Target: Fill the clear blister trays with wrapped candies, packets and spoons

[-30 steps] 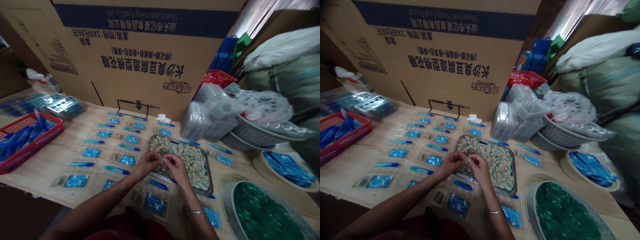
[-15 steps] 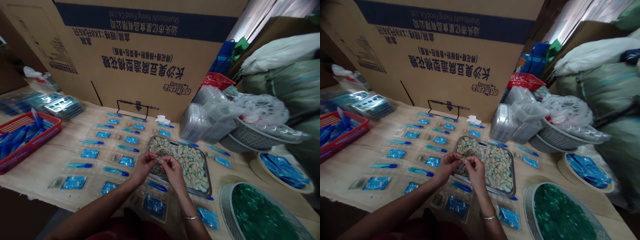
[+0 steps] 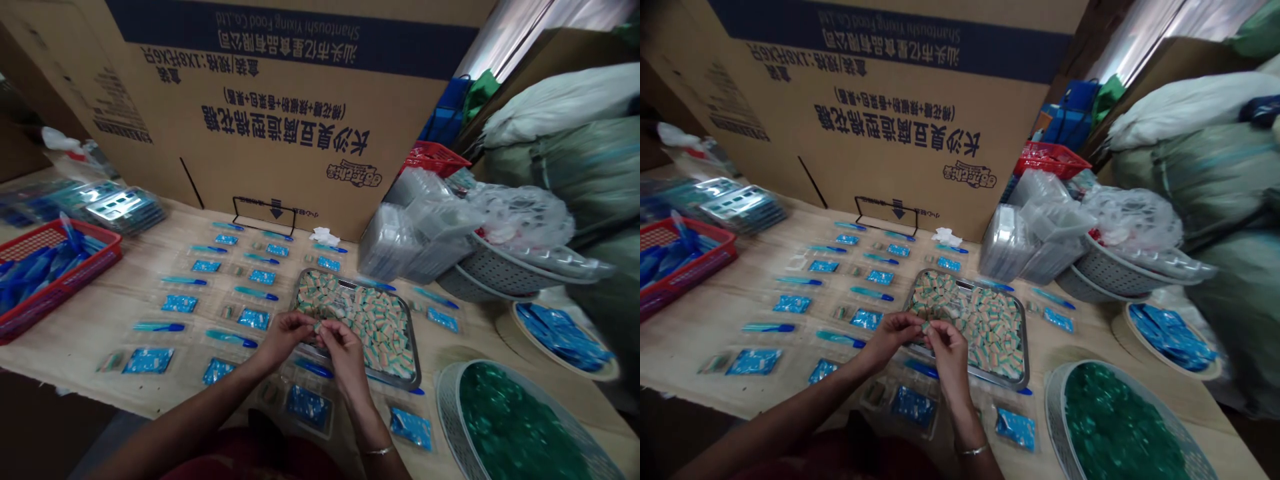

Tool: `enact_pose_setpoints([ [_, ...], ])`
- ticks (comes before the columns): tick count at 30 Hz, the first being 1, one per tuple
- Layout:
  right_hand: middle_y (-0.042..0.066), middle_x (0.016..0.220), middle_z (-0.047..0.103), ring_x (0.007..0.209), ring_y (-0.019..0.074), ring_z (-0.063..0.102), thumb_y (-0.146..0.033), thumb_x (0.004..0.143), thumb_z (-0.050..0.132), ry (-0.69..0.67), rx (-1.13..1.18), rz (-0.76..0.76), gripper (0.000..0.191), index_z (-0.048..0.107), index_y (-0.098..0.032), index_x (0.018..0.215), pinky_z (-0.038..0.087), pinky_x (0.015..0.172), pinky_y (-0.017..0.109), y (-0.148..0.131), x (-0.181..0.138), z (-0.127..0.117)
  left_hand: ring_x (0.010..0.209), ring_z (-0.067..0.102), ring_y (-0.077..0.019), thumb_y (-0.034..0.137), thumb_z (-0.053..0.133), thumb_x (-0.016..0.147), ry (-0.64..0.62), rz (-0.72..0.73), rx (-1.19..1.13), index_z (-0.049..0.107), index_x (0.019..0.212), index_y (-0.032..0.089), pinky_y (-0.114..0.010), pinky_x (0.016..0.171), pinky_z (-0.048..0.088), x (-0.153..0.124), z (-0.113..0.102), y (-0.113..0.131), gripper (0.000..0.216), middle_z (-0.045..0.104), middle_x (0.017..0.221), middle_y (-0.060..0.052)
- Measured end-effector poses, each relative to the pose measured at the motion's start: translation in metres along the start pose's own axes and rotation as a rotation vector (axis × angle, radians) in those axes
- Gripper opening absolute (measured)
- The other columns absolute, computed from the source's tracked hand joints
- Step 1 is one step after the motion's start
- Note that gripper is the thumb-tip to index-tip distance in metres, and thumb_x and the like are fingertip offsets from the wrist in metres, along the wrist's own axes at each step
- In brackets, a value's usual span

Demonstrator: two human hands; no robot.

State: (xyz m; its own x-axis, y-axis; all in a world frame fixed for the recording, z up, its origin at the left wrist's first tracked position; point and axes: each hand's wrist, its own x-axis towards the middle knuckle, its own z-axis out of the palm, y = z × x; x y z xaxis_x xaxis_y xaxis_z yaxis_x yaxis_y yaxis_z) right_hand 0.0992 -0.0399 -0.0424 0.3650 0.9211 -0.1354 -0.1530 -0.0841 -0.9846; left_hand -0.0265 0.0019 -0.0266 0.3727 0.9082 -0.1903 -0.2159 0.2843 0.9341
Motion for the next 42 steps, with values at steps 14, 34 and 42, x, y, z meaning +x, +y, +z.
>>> enact_pose_setpoints([
  [14,0.007,0.086,0.066,0.08,0.0197,0.061,-0.017,0.082,0.048,-0.152,-1.023,-0.336,0.021,0.069,-0.019,0.084,0.044,0.072,0.029,-0.023,0.042,-0.047,0.054,0.057,-0.0113,0.027,0.077,0.052,0.098,0.01,0.138,0.07,0.074,0.015,-0.022,0.054,0.045,0.02,-0.01,-0.006,0.026,0.066,0.061,0.001],
  [34,0.0,0.081,0.057,0.075,0.0142,0.055,-0.007,0.077,0.052,-0.52,-1.109,-0.337,0.016,0.056,-0.019,0.087,0.039,0.067,0.023,-0.027,0.053,-0.035,0.062,0.063,-0.0159,0.018,0.074,0.053,0.14,0.053,0.197,0.071,0.067,0.016,-0.025,0.062,0.048,0.024,-0.007,-0.015,0.015,0.071,0.064,-0.001],
  [42,0.004,0.079,0.057,0.073,0.0169,0.055,-0.023,0.084,0.046,-0.193,-0.88,-0.442,0.015,0.058,-0.018,0.077,0.042,0.066,0.027,-0.029,0.043,-0.035,0.056,0.059,-0.0141,0.016,0.075,0.049,0.213,0.046,0.097,0.071,0.064,0.016,-0.024,0.057,0.045,0.027,0.0,-0.013,0.015,0.068,0.059,0.0],
])
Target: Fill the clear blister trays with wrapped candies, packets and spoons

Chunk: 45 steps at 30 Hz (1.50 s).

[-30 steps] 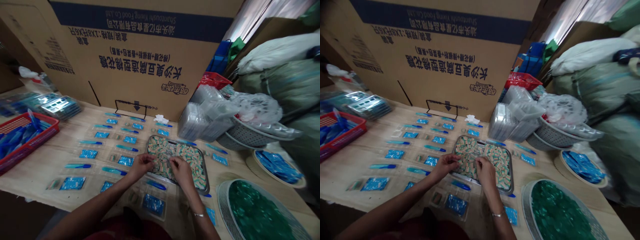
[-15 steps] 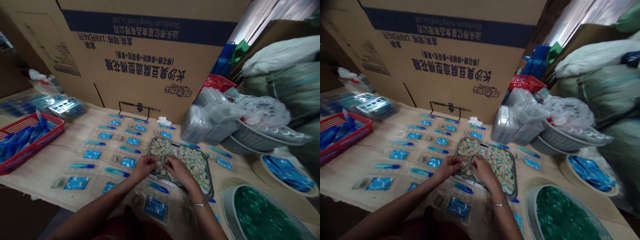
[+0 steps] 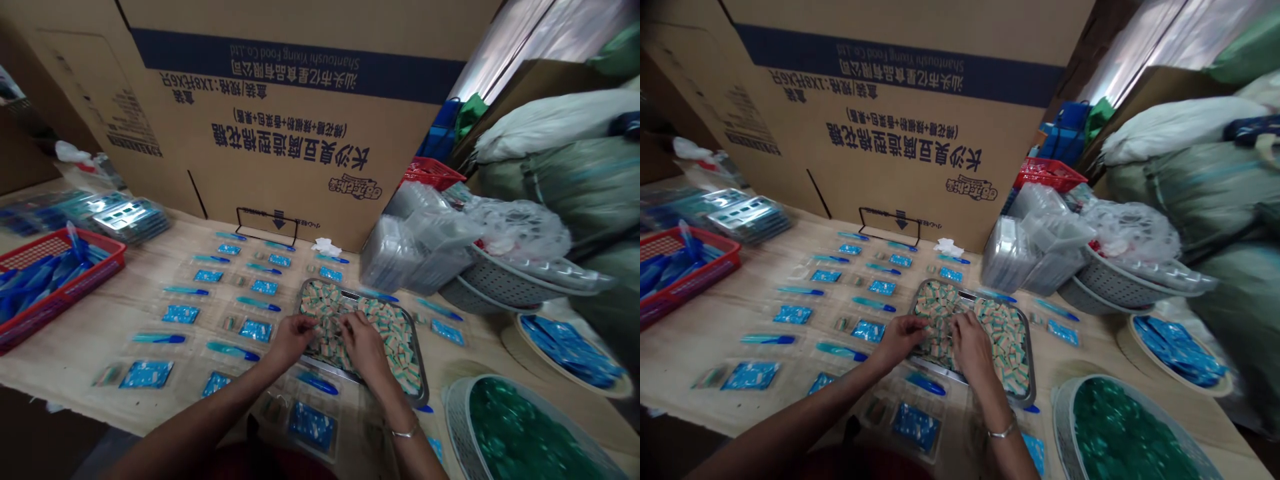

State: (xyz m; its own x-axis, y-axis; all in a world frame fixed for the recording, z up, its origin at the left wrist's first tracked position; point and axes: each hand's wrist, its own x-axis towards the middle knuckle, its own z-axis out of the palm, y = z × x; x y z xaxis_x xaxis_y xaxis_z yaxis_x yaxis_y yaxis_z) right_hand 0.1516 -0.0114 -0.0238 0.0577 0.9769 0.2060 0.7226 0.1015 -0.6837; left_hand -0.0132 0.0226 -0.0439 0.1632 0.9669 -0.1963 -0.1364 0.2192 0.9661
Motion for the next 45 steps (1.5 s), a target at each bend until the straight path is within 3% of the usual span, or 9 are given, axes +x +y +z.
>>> enact_pose_setpoints([
  [4,-0.002,0.061,0.055,0.055,0.0135,0.052,-0.043,0.076,0.06,0.067,0.563,0.181,0.025,0.058,-0.018,0.074,0.042,0.052,0.024,-0.015,-0.006,0.012,0.056,0.057,-0.0116,0.026,0.077,0.054,0.03,-0.012,-0.124,0.071,0.07,0.016,-0.022,0.058,0.045,-0.006,0.009,0.003,0.02,0.067,0.062,0.001],
  [6,-0.002,0.058,0.056,0.051,0.0125,0.051,-0.046,0.068,0.067,0.138,0.702,0.273,0.029,0.059,-0.018,0.07,0.041,0.049,0.024,-0.021,-0.008,0.021,0.058,0.058,-0.0111,0.029,0.078,0.054,0.03,-0.023,-0.184,0.07,0.071,0.016,-0.022,0.059,0.046,-0.01,0.013,0.004,0.023,0.067,0.064,0.001],
  [14,-0.002,0.06,0.059,0.056,0.0118,0.051,-0.045,0.066,0.069,0.279,0.749,0.369,0.029,0.062,-0.017,0.069,0.043,0.055,0.025,-0.026,-0.014,0.041,0.06,0.059,-0.0115,0.032,0.083,0.05,0.025,-0.089,-0.323,0.072,0.069,0.015,-0.023,0.062,0.048,-0.019,0.012,0.011,0.028,0.069,0.066,-0.001],
  [21,-0.002,0.055,0.059,0.049,0.0118,0.049,-0.042,0.066,0.068,0.18,0.715,0.35,0.028,0.067,-0.016,0.074,0.041,0.048,0.024,-0.031,-0.016,0.032,0.057,0.059,-0.0111,0.034,0.086,0.044,-0.047,-0.146,-0.353,0.071,0.066,0.014,-0.023,0.061,0.047,-0.019,0.005,0.014,0.033,0.068,0.063,-0.001],
  [25,0.0,0.062,0.062,0.054,0.014,0.053,-0.041,0.074,0.06,0.087,0.512,0.272,0.024,0.065,-0.017,0.078,0.042,0.052,0.024,-0.034,-0.034,0.016,0.057,0.056,-0.0105,0.028,0.082,0.05,-0.114,-0.07,-0.218,0.07,0.065,0.014,-0.022,0.059,0.045,-0.02,0.0,0.016,0.024,0.067,0.062,0.0],
  [29,0.002,0.067,0.065,0.06,0.0166,0.059,-0.029,0.084,0.047,-0.185,-0.012,0.109,0.02,0.064,-0.02,0.076,0.039,0.057,0.025,-0.037,-0.07,0.001,0.058,0.055,-0.0119,0.023,0.071,0.059,-0.142,0.044,0.077,0.068,0.064,0.015,-0.022,0.059,0.042,-0.036,-0.021,0.019,0.009,0.065,0.061,0.001],
  [33,0.005,0.08,0.067,0.073,0.0192,0.063,-0.018,0.087,0.042,-0.25,-0.374,0.013,0.023,0.063,-0.021,0.077,0.039,0.061,0.026,-0.037,-0.097,0.001,0.061,0.057,-0.0141,0.014,0.061,0.06,-0.236,0.104,0.46,0.07,0.066,0.017,-0.022,0.059,0.04,-0.065,-0.045,0.016,0.011,0.068,0.063,0.0],
  [39,0.005,0.079,0.068,0.074,0.0194,0.065,-0.018,0.088,0.046,-0.274,-0.517,0.03,0.02,0.063,-0.022,0.08,0.037,0.061,0.026,-0.037,-0.1,0.006,0.064,0.06,-0.0173,0.017,0.058,0.062,-0.283,0.076,0.657,0.071,0.07,0.017,-0.024,0.062,0.041,-0.089,-0.052,0.008,0.015,0.071,0.067,-0.002],
  [45,0.009,0.085,0.071,0.075,0.0205,0.066,-0.018,0.091,0.044,-0.318,-0.632,0.029,0.022,0.065,-0.019,0.084,0.035,0.059,0.027,-0.052,-0.082,0.021,0.064,0.061,-0.0168,0.016,0.057,0.063,-0.259,0.098,0.583,0.069,0.069,0.016,-0.023,0.062,0.042,-0.097,-0.053,0.004,0.014,0.07,0.066,-0.002],
])
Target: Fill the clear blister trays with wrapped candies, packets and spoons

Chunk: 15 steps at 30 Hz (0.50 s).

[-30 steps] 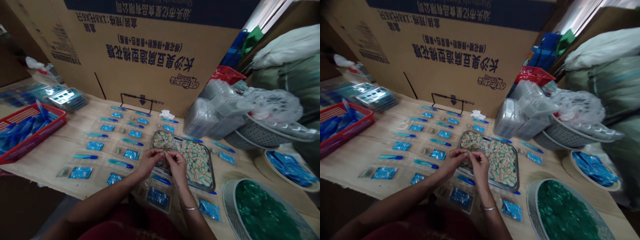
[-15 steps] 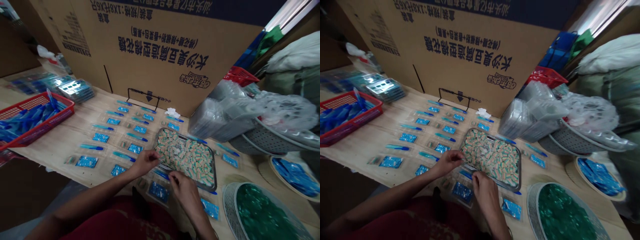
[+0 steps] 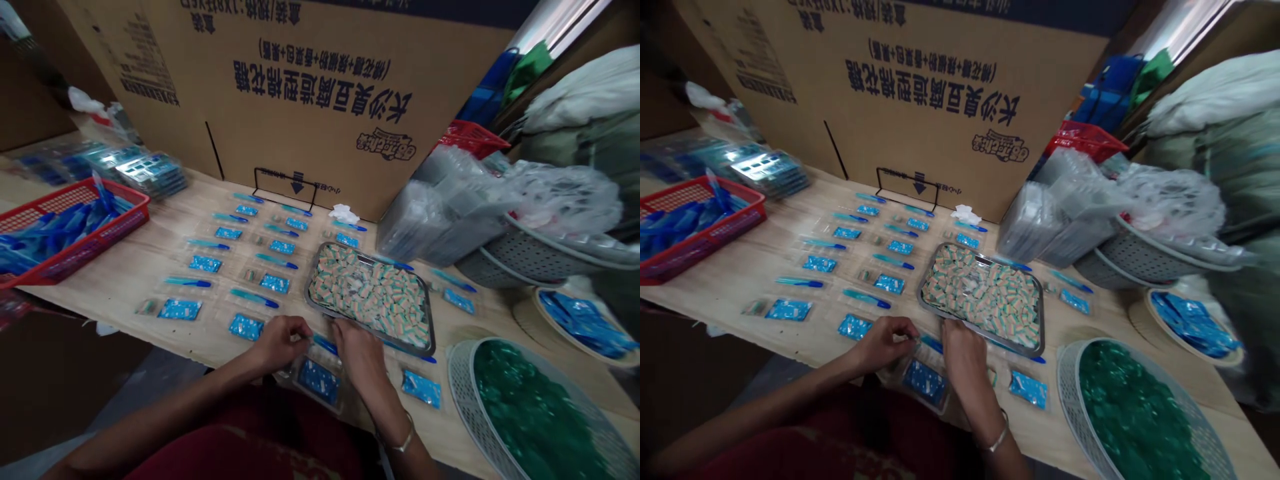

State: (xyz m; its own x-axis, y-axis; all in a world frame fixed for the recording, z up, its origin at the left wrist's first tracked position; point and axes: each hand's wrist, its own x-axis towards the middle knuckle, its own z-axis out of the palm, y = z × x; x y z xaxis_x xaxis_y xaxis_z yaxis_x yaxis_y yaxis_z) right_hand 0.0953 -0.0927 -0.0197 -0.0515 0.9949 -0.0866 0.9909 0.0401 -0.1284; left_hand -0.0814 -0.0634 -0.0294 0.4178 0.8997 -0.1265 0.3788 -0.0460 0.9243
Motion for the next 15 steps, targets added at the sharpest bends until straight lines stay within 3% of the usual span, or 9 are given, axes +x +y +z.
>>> enact_pose_setpoints([
  [4,0.014,0.088,0.071,0.078,0.0225,0.067,-0.017,0.091,0.045,0.007,-0.05,-0.011,0.021,0.066,-0.016,0.088,0.038,0.061,0.028,-0.013,0.013,0.006,0.061,0.059,-0.015,0.015,0.058,0.061,0.024,-0.002,-0.076,0.069,0.066,0.017,-0.023,0.06,0.041,-0.004,0.0,0.0,0.012,0.068,0.063,-0.001],
  [8,0.011,0.086,0.072,0.08,0.0222,0.068,-0.02,0.091,0.047,-0.056,-0.01,-0.033,0.023,0.068,-0.018,0.086,0.039,0.062,0.027,-0.012,0.017,0.005,0.058,0.055,-0.0132,0.014,0.06,0.059,0.035,-0.03,-0.141,0.068,0.063,0.017,-0.022,0.058,0.039,-0.004,0.0,-0.001,0.01,0.066,0.06,0.0],
  [11,0.01,0.087,0.072,0.08,0.0217,0.068,-0.019,0.09,0.048,-0.078,0.004,-0.073,0.022,0.069,-0.019,0.084,0.039,0.062,0.026,-0.007,0.019,0.001,0.055,0.053,-0.0117,0.018,0.066,0.058,0.081,-0.087,-0.334,0.067,0.061,0.016,-0.022,0.055,0.039,-0.002,-0.001,-0.002,0.004,0.065,0.058,0.001],
  [15,0.012,0.081,0.073,0.075,0.0215,0.068,-0.011,0.085,0.051,-0.098,0.004,-0.114,0.021,0.069,-0.018,0.077,0.039,0.06,0.026,-0.008,0.026,0.002,0.054,0.054,-0.0103,0.027,0.077,0.052,0.141,-0.169,-0.581,0.066,0.062,0.015,-0.022,0.056,0.041,0.005,-0.006,-0.002,0.019,0.065,0.058,0.0],
])
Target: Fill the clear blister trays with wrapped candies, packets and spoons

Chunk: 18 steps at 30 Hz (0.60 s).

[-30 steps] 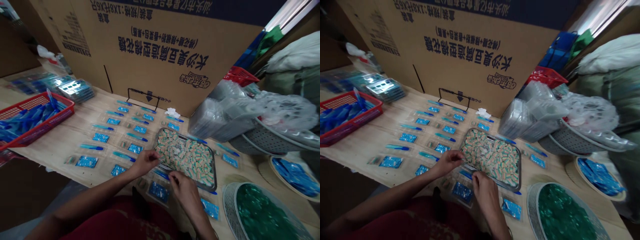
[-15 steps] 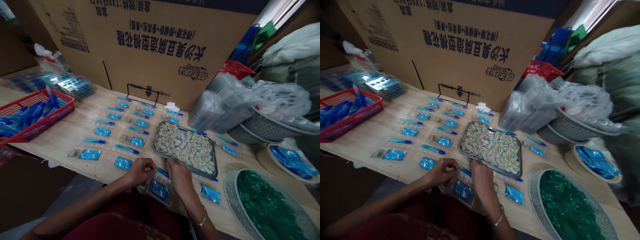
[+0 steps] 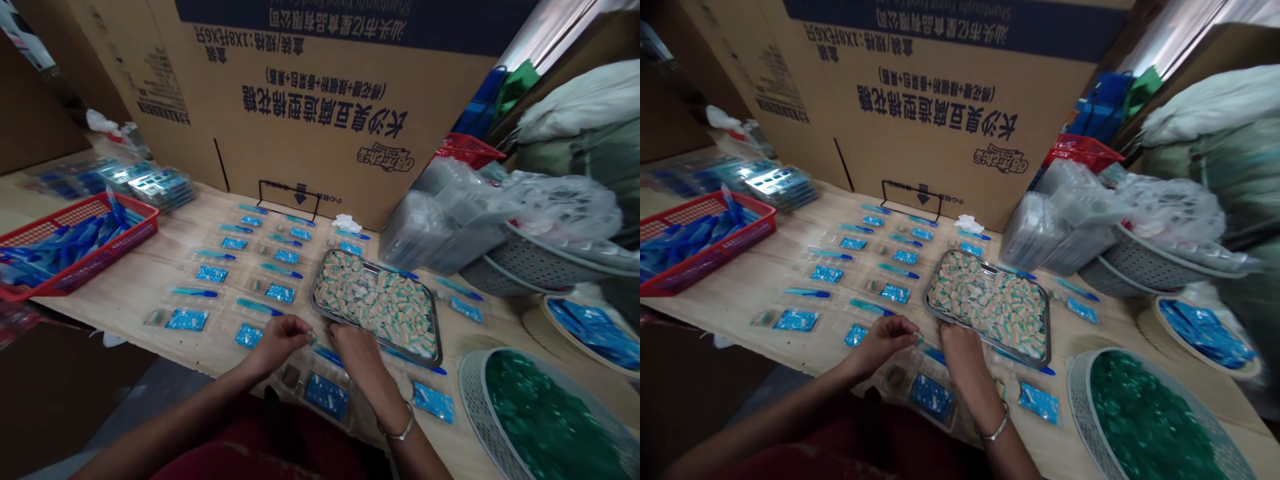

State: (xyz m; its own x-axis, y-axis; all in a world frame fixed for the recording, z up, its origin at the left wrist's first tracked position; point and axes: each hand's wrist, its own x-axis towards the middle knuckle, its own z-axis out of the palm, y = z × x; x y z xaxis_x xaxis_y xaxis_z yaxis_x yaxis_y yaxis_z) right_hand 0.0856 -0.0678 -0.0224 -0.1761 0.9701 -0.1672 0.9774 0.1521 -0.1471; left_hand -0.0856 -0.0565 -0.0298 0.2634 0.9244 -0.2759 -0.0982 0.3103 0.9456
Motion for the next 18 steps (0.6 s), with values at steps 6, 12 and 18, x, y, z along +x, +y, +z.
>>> enact_pose_setpoints([
  [6,0.011,0.071,0.071,0.068,0.0207,0.067,-0.007,0.079,0.054,0.018,0.022,-0.016,0.02,0.067,-0.017,0.068,0.04,0.06,0.026,-0.003,0.009,-0.004,0.051,0.054,-0.0097,0.032,0.083,0.047,0.039,-0.045,-0.106,0.065,0.061,0.014,-0.022,0.053,0.041,0.004,-0.003,0.006,0.029,0.064,0.055,0.0],
  [12,0.002,0.069,0.071,0.06,0.0165,0.064,-0.025,0.084,0.051,0.215,0.446,-0.013,0.017,0.068,-0.022,0.082,0.041,0.056,0.023,-0.01,-0.007,-0.018,0.054,0.055,-0.0099,0.029,0.084,0.046,0.186,0.039,-0.173,0.062,0.061,0.015,-0.022,0.056,0.042,0.005,0.004,0.008,0.029,0.062,0.056,0.003],
  [18,0.002,0.069,0.067,0.064,0.0161,0.06,-0.034,0.084,0.05,0.31,0.802,-0.071,0.022,0.065,-0.021,0.075,0.042,0.059,0.024,-0.023,-0.003,-0.019,0.055,0.054,-0.0088,0.027,0.082,0.048,0.219,0.076,-0.284,0.064,0.062,0.015,-0.021,0.057,0.042,0.007,0.009,0.011,0.026,0.063,0.057,0.003],
])
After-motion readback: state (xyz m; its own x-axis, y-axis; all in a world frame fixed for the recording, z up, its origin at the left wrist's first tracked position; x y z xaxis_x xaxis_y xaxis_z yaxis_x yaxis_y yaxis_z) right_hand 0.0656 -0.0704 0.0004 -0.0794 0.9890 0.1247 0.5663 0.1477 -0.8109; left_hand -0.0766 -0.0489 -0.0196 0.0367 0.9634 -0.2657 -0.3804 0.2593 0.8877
